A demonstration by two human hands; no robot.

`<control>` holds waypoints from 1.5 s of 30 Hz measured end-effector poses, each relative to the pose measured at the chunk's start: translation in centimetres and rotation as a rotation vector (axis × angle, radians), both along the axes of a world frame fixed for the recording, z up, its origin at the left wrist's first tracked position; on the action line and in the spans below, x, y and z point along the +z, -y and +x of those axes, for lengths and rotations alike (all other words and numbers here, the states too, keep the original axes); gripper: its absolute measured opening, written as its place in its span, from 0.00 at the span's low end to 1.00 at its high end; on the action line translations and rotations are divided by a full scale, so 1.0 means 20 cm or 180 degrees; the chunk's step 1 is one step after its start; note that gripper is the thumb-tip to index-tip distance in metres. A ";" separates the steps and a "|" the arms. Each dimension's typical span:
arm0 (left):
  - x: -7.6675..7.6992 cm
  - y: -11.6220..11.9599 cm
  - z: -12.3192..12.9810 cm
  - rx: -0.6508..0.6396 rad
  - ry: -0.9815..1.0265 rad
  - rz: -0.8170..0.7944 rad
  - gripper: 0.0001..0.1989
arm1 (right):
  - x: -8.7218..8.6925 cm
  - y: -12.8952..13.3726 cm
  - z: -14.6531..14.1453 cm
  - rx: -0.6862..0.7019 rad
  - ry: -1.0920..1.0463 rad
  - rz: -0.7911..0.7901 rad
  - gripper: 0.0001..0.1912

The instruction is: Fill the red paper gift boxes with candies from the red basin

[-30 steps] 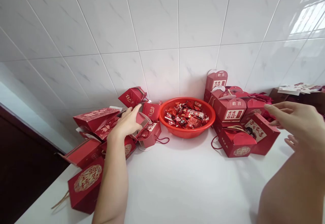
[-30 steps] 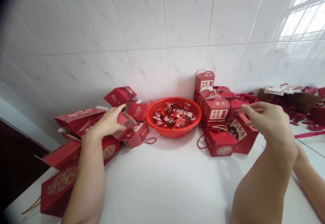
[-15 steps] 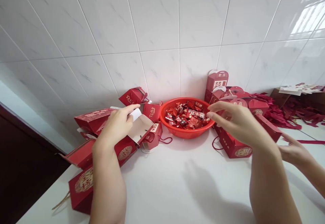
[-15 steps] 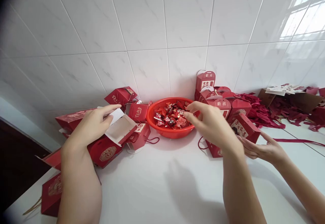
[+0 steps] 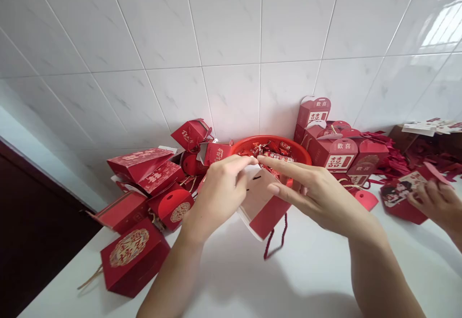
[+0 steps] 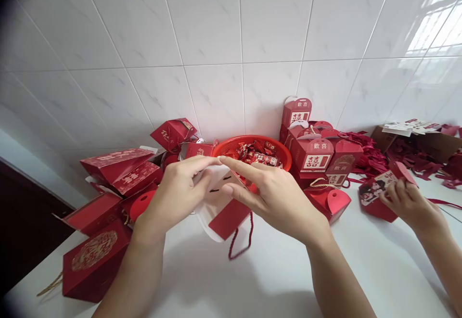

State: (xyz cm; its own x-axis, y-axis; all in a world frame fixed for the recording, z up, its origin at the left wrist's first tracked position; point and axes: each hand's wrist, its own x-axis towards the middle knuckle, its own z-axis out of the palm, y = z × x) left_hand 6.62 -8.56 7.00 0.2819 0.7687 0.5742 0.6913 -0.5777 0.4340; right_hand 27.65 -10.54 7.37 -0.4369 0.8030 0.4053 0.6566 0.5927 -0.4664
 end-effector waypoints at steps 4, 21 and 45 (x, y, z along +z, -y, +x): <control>-0.04 -0.06 0.03 -0.0155 -0.0432 -0.0606 0.17 | -0.03 -0.01 0.01 -0.0071 0.0831 -0.0387 0.22; -0.08 -0.28 -0.08 -0.0154 -0.1673 -0.2579 0.10 | -0.16 -0.24 -0.06 -0.0604 0.2216 -0.1241 0.18; -0.43 -0.91 0.37 -0.1155 -0.2548 -0.2720 0.29 | -0.51 -0.84 0.10 -0.1064 -0.0996 -0.1126 0.02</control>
State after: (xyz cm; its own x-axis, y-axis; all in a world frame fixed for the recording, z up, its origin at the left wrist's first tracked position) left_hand 13.93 9.60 -1.65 0.5997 0.6167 -0.5099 0.7953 -0.5300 0.2943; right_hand 29.57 6.25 -2.83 -0.0386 0.9870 0.1562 0.5803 0.1493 -0.8006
